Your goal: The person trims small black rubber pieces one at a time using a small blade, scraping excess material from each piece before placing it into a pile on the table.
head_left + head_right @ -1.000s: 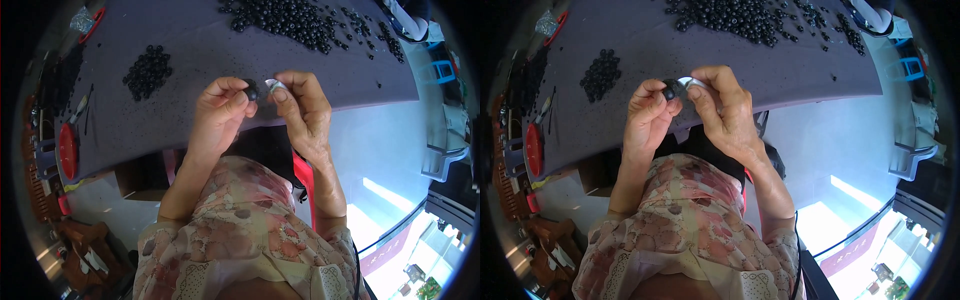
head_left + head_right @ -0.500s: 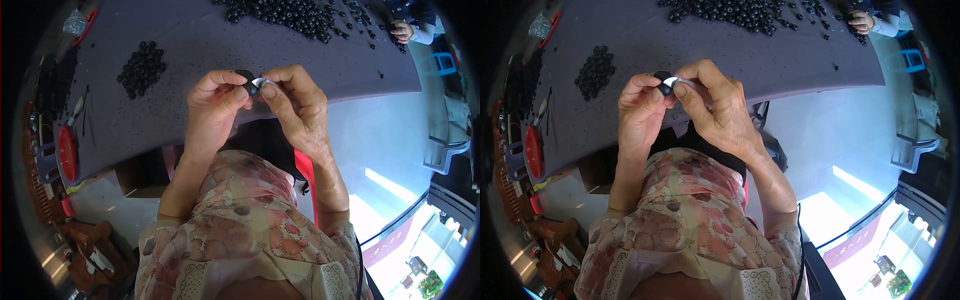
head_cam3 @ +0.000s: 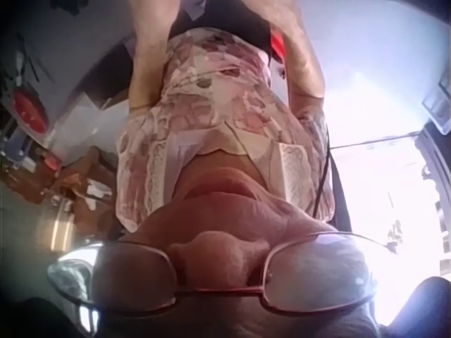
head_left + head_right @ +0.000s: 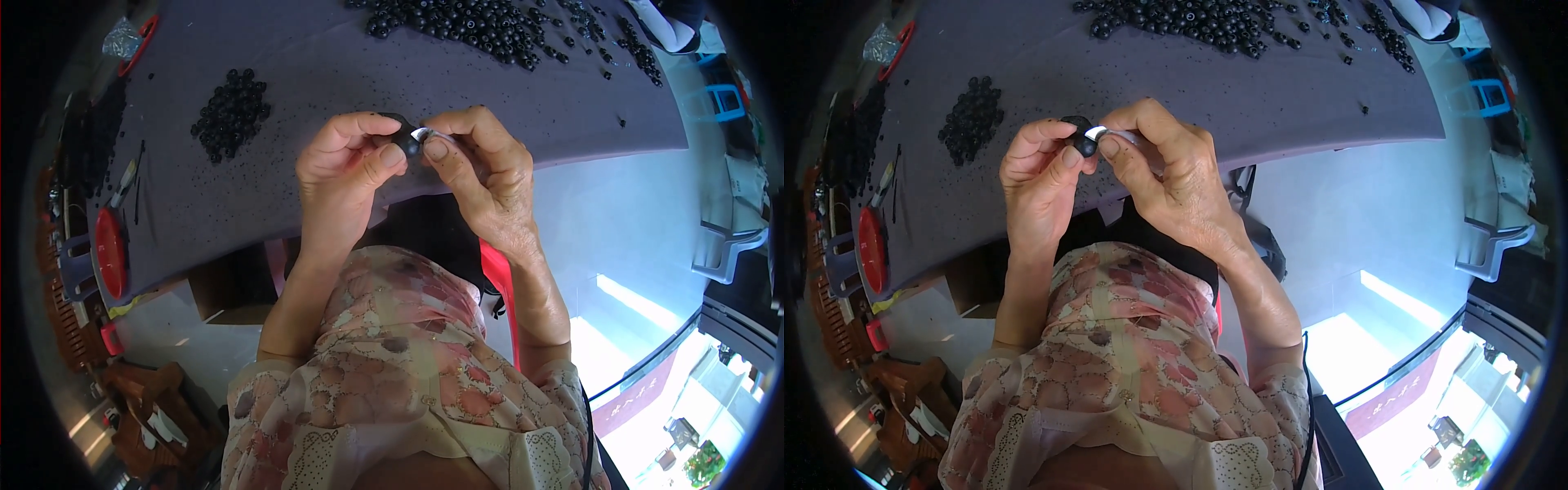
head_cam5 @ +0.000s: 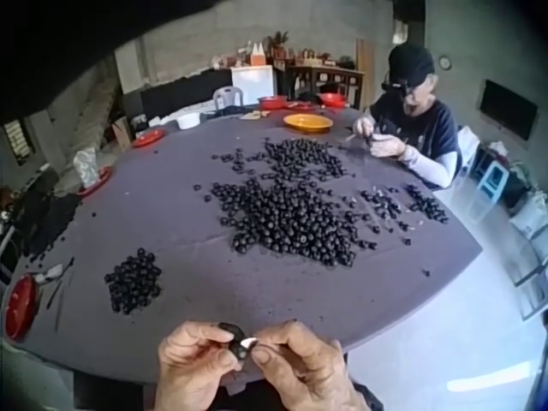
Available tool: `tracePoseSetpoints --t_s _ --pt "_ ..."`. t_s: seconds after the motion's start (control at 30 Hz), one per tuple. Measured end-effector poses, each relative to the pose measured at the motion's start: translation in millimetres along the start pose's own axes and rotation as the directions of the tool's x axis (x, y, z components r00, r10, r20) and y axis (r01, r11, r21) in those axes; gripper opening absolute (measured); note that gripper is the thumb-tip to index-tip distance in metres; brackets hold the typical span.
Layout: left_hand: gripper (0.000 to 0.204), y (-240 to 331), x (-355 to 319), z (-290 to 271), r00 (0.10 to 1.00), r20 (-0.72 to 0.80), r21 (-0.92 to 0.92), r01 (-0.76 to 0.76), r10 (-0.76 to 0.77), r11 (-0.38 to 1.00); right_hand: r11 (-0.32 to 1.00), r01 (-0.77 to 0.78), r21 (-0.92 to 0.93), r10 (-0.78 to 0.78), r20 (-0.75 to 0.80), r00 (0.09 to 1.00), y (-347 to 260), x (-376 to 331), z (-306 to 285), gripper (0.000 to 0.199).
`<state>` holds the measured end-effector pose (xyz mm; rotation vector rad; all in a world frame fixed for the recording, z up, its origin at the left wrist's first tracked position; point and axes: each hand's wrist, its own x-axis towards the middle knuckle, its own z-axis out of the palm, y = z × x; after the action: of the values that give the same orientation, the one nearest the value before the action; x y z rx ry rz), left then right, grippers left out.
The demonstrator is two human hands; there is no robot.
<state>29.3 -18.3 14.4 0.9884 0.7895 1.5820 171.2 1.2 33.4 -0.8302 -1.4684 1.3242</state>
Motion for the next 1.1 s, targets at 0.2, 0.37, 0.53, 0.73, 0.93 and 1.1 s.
tracePoseSetpoints --t_s 0.2,0.37,0.53,0.73,0.93,1.1 --pt "0.020 -1 1 -1 1.000 -0.002 0.003 -0.008 0.008 1.000 1.000 0.005 -0.018 -0.005 0.000 1.000 0 1 1 0.008" --pt "0.020 0 2 -2 1.000 -0.002 -0.004 0.003 -0.003 1.000 0.999 0.000 -0.045 0.000 0.003 1.000 3 1 1 0.008" --pt "0.020 -2 2 -1 1.000 -0.019 -0.043 0.015 -0.016 0.999 0.994 0.028 -0.104 -0.029 -0.011 1.000 1 1 4 0.007" --pt "0.020 -1 1 -2 0.996 -0.045 -0.109 0.070 -0.075 0.992 1.000 0.025 0.013 -0.023 -0.093 0.995 5 1 7 0.009" --pt "0.020 -2 1 -1 0.994 -0.039 -0.158 0.092 -0.099 0.983 0.980 0.091 -0.176 -0.091 0.005 0.996 3 2 0 0.011" --pt "0.016 -4 3 -2 0.990 -0.009 -0.280 0.133 -0.141 0.951 0.950 0.181 -0.254 -0.184 0.010 0.983 11 3 1 0.011"
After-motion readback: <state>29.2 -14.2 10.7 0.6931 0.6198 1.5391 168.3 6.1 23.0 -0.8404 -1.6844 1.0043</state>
